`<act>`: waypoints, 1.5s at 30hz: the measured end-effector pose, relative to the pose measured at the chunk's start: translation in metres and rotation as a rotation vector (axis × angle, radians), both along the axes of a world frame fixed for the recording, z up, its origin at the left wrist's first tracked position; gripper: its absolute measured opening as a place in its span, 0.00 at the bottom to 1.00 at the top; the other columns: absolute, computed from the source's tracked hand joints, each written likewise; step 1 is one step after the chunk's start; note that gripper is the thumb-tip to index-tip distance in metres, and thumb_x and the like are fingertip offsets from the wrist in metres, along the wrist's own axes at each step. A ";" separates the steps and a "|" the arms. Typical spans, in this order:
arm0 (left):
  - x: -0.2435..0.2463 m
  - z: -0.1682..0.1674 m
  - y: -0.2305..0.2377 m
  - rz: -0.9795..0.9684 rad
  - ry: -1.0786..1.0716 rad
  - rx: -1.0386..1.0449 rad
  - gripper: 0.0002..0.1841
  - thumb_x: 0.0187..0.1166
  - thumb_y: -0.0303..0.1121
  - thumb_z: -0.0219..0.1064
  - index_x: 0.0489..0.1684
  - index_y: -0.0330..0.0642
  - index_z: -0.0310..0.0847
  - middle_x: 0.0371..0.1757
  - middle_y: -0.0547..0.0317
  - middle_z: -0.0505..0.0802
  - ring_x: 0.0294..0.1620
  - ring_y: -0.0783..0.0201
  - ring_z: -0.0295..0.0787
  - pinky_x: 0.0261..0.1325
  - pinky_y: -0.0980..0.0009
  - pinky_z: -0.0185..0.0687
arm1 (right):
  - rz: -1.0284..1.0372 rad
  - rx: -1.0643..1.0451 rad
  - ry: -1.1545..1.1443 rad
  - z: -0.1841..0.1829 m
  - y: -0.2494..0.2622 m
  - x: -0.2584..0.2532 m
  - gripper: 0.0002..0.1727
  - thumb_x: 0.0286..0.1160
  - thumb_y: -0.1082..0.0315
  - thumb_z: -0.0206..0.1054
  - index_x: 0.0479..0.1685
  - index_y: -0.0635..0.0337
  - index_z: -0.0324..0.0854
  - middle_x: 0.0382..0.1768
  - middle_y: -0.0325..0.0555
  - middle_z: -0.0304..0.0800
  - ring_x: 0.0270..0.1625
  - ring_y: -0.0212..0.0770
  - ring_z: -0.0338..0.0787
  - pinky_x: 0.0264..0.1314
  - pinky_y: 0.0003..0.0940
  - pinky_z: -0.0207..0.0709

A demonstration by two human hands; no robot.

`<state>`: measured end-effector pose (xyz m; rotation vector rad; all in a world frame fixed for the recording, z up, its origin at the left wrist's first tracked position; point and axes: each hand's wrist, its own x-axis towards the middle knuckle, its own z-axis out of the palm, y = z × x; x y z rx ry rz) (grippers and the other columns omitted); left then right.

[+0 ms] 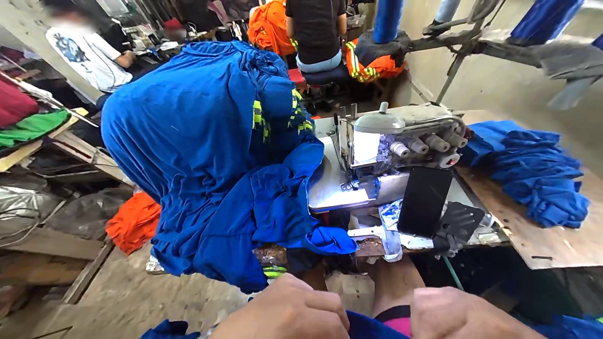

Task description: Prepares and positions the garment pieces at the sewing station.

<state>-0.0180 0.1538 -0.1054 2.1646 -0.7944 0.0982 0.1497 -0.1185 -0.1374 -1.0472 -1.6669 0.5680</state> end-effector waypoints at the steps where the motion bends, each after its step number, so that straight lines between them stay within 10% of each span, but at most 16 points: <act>1: 0.001 0.001 0.003 -0.005 0.022 -0.002 0.12 0.87 0.38 0.65 0.38 0.40 0.87 0.45 0.53 0.94 0.44 0.65 0.91 0.43 0.70 0.84 | 0.006 -0.026 0.003 -0.005 0.001 0.005 0.24 0.81 0.47 0.69 0.32 0.61 0.88 0.42 0.49 0.94 0.50 0.40 0.91 0.55 0.35 0.82; 6: 0.023 -0.045 -0.009 0.709 -0.123 0.024 0.04 0.74 0.33 0.73 0.36 0.42 0.89 0.32 0.61 0.92 0.32 0.69 0.88 0.37 0.67 0.89 | -0.714 -0.137 0.191 -0.047 0.034 0.008 0.11 0.61 0.59 0.81 0.27 0.50 0.83 0.23 0.28 0.84 0.24 0.18 0.80 0.25 0.17 0.74; 10: 0.046 -0.070 -0.039 1.209 -0.350 0.117 0.05 0.61 0.30 0.69 0.30 0.47 0.89 0.17 0.69 0.86 0.14 0.74 0.78 0.19 0.73 0.76 | -1.243 -0.088 0.121 -0.068 0.071 -0.004 0.10 0.50 0.66 0.77 0.33 0.50 0.86 0.20 0.24 0.83 0.20 0.18 0.76 0.21 0.17 0.71; 16: 0.041 -0.065 -0.038 1.099 -0.172 0.166 0.05 0.58 0.26 0.71 0.30 0.46 0.87 0.33 0.64 0.87 0.33 0.68 0.86 0.34 0.68 0.87 | -1.024 -0.073 -0.375 -0.072 0.066 -0.005 0.14 0.77 0.62 0.65 0.54 0.49 0.92 0.48 0.37 0.96 0.47 0.31 0.94 0.50 0.30 0.90; 21: 0.027 -0.084 -0.028 0.964 -0.102 0.106 0.11 0.63 0.22 0.69 0.40 0.43 0.92 0.40 0.61 0.95 0.43 0.68 0.94 0.48 0.70 0.91 | -0.961 -0.082 -0.408 -0.087 0.056 -0.006 0.20 0.87 0.49 0.59 0.45 0.49 0.95 0.36 0.38 0.95 0.41 0.32 0.94 0.46 0.27 0.88; 25: 0.013 -0.108 -0.023 0.858 -0.132 -0.018 0.07 0.79 0.36 0.71 0.41 0.45 0.95 0.38 0.64 0.95 0.43 0.75 0.92 0.52 0.79 0.88 | -0.936 -0.084 -0.314 -0.099 0.053 -0.010 0.17 0.86 0.50 0.62 0.41 0.46 0.94 0.37 0.37 0.92 0.42 0.28 0.91 0.43 0.24 0.85; 33: -0.001 -0.130 -0.020 0.964 0.009 -0.113 0.05 0.75 0.36 0.74 0.36 0.47 0.95 0.41 0.66 0.94 0.43 0.77 0.90 0.49 0.80 0.89 | -0.914 -0.217 -0.245 -0.120 0.059 -0.026 0.18 0.81 0.48 0.65 0.38 0.48 0.95 0.30 0.34 0.92 0.37 0.28 0.90 0.42 0.24 0.85; 36: -0.003 -0.127 -0.016 0.956 0.073 -0.138 0.08 0.80 0.38 0.70 0.40 0.47 0.95 0.40 0.67 0.94 0.45 0.76 0.91 0.51 0.78 0.88 | -0.876 -0.382 -0.116 -0.100 0.060 -0.031 0.16 0.81 0.57 0.69 0.44 0.60 0.95 0.38 0.51 0.97 0.44 0.45 0.95 0.53 0.38 0.87; 39: -0.001 -0.127 -0.015 1.016 0.045 -0.063 0.09 0.80 0.40 0.69 0.39 0.50 0.95 0.42 0.66 0.92 0.44 0.76 0.89 0.47 0.78 0.88 | -0.956 -0.356 -0.116 -0.114 0.065 -0.033 0.17 0.77 0.54 0.70 0.55 0.54 0.92 0.36 0.38 0.96 0.35 0.32 0.93 0.41 0.31 0.90; 45: 0.014 -0.123 -0.006 1.042 -0.102 0.209 0.09 0.78 0.40 0.69 0.32 0.51 0.94 0.67 0.61 0.91 0.59 0.66 0.92 0.56 0.65 0.91 | -1.027 -0.467 -0.138 -0.119 0.079 -0.027 0.23 0.73 0.54 0.71 0.66 0.51 0.89 0.29 0.37 0.93 0.26 0.35 0.89 0.34 0.38 0.88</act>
